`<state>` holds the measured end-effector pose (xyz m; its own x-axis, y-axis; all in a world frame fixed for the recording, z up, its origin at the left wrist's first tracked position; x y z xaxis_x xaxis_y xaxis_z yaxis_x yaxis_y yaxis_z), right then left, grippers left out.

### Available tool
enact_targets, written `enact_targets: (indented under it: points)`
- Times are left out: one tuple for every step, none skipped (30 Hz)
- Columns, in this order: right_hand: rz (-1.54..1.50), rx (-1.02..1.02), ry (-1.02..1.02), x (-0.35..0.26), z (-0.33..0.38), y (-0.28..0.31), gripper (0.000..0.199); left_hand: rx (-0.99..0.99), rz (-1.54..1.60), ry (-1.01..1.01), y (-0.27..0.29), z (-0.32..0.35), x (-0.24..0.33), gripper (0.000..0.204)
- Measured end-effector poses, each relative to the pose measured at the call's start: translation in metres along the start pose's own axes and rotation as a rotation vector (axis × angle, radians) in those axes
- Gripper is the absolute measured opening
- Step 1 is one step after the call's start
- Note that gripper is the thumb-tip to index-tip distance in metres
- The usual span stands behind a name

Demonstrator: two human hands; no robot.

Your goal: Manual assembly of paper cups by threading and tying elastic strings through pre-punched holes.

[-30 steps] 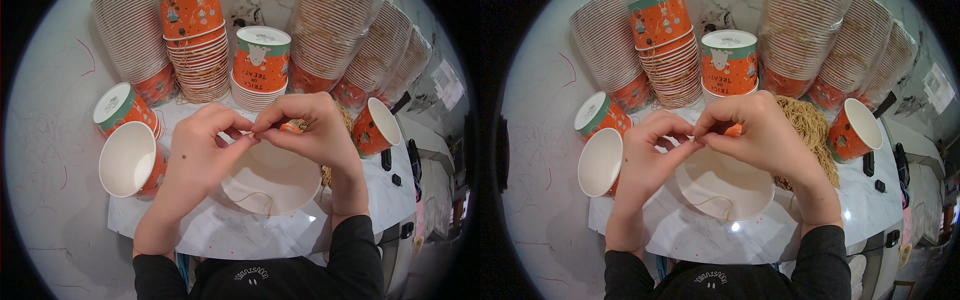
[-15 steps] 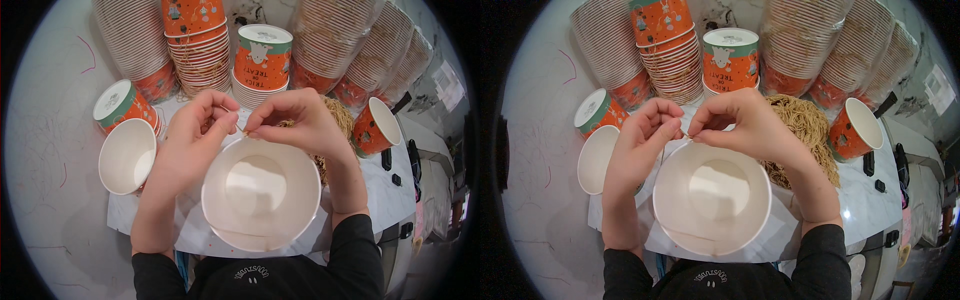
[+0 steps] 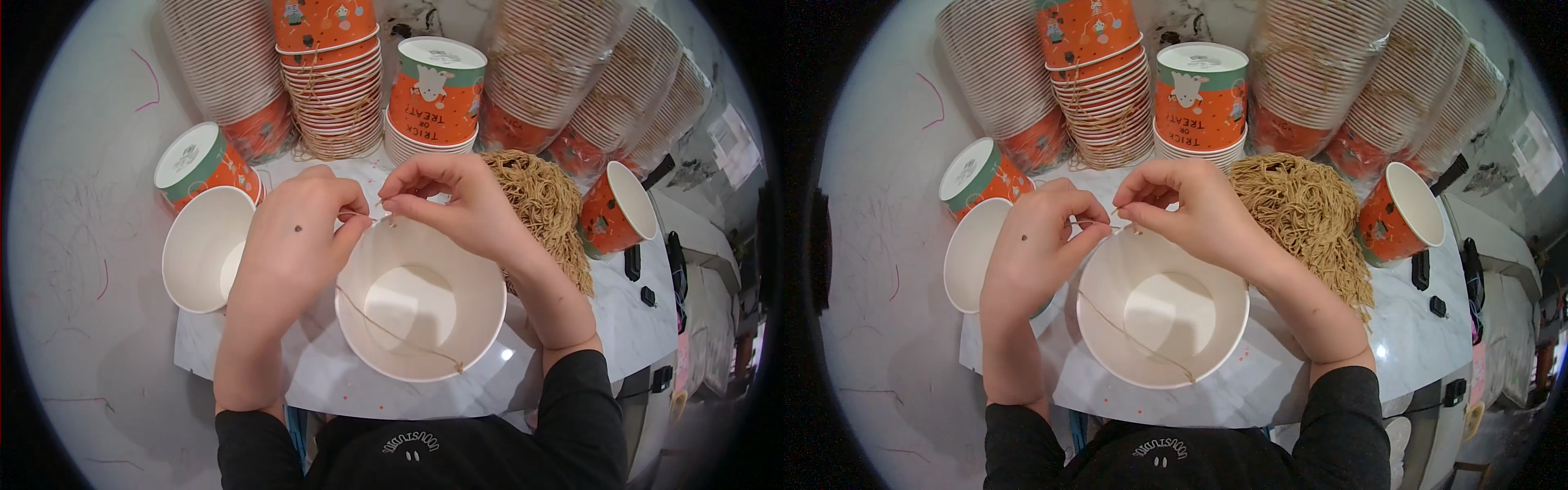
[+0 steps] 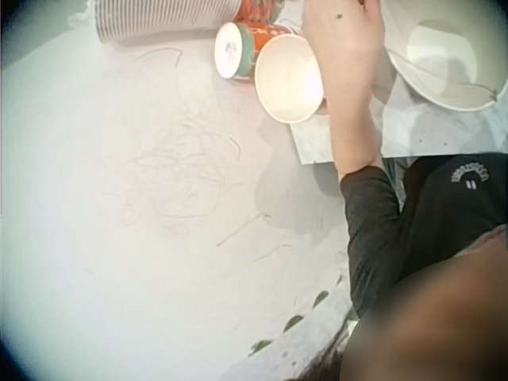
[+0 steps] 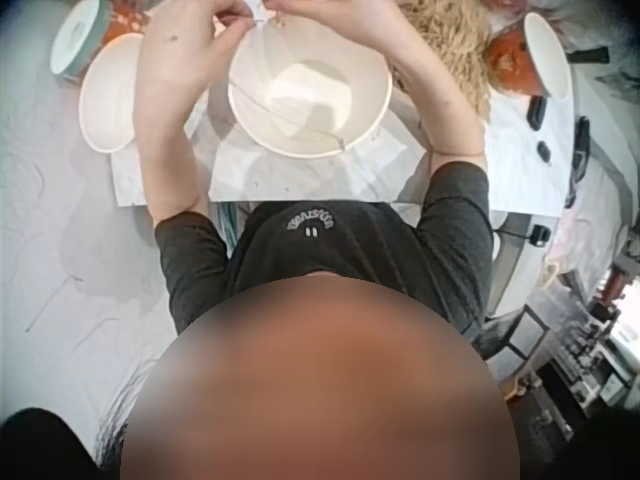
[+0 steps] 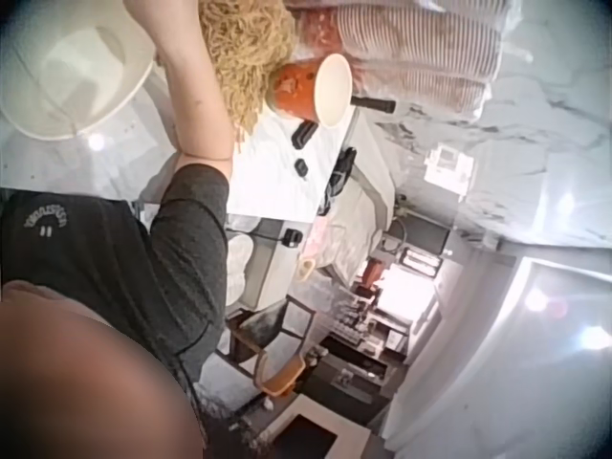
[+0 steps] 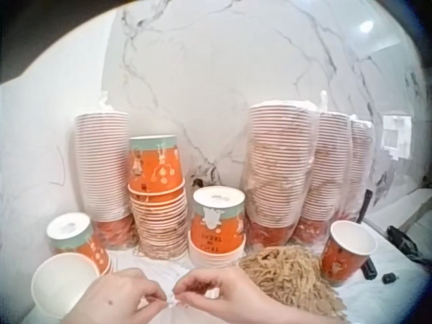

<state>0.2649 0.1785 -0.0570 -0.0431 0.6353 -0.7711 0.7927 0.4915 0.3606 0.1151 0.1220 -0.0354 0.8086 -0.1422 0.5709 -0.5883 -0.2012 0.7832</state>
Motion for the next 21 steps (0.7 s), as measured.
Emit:
enact_targets:
  points:
    - [-0.059,0.029,-0.031,0.001,0.001,0.001,0.011,0.007,-0.009,0.005,0.002,0.001,0.003,0.013]
    - [-0.058,0.029,-0.032,0.000,0.001,0.001,0.011,0.014,-0.019,0.010,0.003,0.002,0.006,0.011]
    - [-0.128,0.056,-0.069,0.002,0.002,0.001,0.012,0.013,-0.019,0.010,0.005,0.004,0.007,0.011]
    - [-0.195,0.085,-0.108,0.005,0.003,0.002,0.014,0.021,-0.026,0.009,0.007,0.004,0.007,0.011]
    - [-0.194,0.087,-0.111,0.006,0.003,0.003,0.014,0.028,-0.033,0.009,0.007,0.003,0.008,0.011]
    - [-0.239,0.097,-0.131,0.008,0.004,0.003,0.014,0.025,-0.031,0.007,0.006,0.002,0.008,0.011]
    - [-0.288,0.103,-0.147,0.010,0.004,0.002,0.015,0.028,-0.017,0.002,0.007,0.003,0.009,0.012]
    - [-0.290,0.102,-0.146,0.011,0.004,0.002,0.015,0.031,-0.002,-0.002,0.008,0.003,0.011,0.012]
    - [-0.264,0.085,-0.124,0.010,0.003,0.002,0.012,0.031,-0.004,-0.002,0.008,0.002,0.013,0.012]
    - [-0.235,0.068,-0.104,0.010,0.003,0.003,0.010,0.012,0.048,0.028,0.008,0.000,0.013,0.012]
    - [-0.234,0.070,-0.106,0.013,0.003,0.003,0.010,-0.007,0.099,0.057,0.007,-0.002,0.012,0.012]
    - [-0.197,0.035,-0.096,0.015,0.003,0.002,0.012,-0.009,0.100,0.055,0.005,-0.005,0.011,0.012]
    - [-0.162,-0.002,-0.086,0.016,0.003,0.000,0.014,-0.027,0.136,0.070,0.001,-0.008,0.006,0.013]
    - [-0.162,0.000,-0.087,0.017,0.004,-0.001,0.014,-0.044,0.171,0.084,-0.002,-0.011,0.002,0.015]
    - [-0.107,0.015,-0.047,0.014,0.003,-0.001,0.015,-0.046,0.171,0.083,-0.004,-0.013,-0.001,0.015]
    - [-0.053,0.029,-0.008,0.012,0.002,-0.001,0.017,-0.061,0.209,0.070,-0.005,-0.015,-0.002,0.013]
    - [-0.053,0.030,-0.010,0.009,0.001,-0.002,0.017,-0.075,0.248,0.056,-0.006,-0.017,-0.003,0.011]
    - [0.016,0.039,0.044,0.001,-0.001,-0.001,0.021,-0.077,0.248,0.057,-0.004,-0.019,-0.003,0.011]
    - [0.088,0.049,0.097,-0.005,-0.003,0.000,0.025,-0.152,0.261,0.128,-0.007,-0.021,-0.007,0.010]
    - [0.090,0.050,0.095,-0.004,-0.003,0.000,0.025,-0.227,0.272,0.199,-0.012,-0.022,-0.010,0.009]
    - [0.093,0.042,0.112,-0.003,-0.003,0.000,0.028,-0.229,0.274,0.197,-0.014,-0.024,-0.011,0.009]
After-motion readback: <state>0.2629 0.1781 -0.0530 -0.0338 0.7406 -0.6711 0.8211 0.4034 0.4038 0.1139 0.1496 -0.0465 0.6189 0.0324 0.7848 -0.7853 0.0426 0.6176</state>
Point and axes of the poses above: each hand's wrist, its own z-axis away from the middle knuckle, its own y-axis out of the back of the hand, x = y × z, the point moved 7 cm from there along -z, towards the middle knuckle, and after that the axes turned 14 degrees about y, right-handed, at the moved point
